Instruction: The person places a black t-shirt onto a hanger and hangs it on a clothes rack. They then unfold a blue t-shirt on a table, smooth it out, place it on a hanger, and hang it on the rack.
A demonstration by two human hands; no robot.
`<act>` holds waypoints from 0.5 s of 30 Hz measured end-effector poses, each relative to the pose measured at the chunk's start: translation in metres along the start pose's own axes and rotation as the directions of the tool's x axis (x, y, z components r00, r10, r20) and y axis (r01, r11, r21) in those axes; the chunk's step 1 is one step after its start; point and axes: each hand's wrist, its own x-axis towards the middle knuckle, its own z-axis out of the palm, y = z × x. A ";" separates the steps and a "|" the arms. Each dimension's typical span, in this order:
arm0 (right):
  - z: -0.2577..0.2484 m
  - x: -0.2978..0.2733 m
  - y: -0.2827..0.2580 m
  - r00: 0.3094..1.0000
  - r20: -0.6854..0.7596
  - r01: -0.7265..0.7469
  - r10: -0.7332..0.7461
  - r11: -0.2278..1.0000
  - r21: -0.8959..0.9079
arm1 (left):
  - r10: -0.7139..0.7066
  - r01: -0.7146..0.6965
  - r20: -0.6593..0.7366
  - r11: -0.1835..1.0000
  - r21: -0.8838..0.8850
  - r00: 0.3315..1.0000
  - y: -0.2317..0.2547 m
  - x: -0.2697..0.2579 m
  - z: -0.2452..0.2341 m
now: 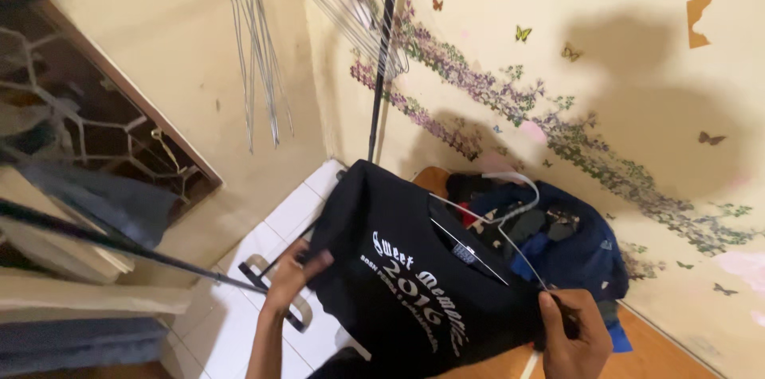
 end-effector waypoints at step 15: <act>-0.039 -0.018 0.006 0.999 -0.043 0.027 -0.024 0.998 0.062 | 0.054 -0.129 -0.273 0.955 -0.266 0.961 -0.065 -0.014 0.038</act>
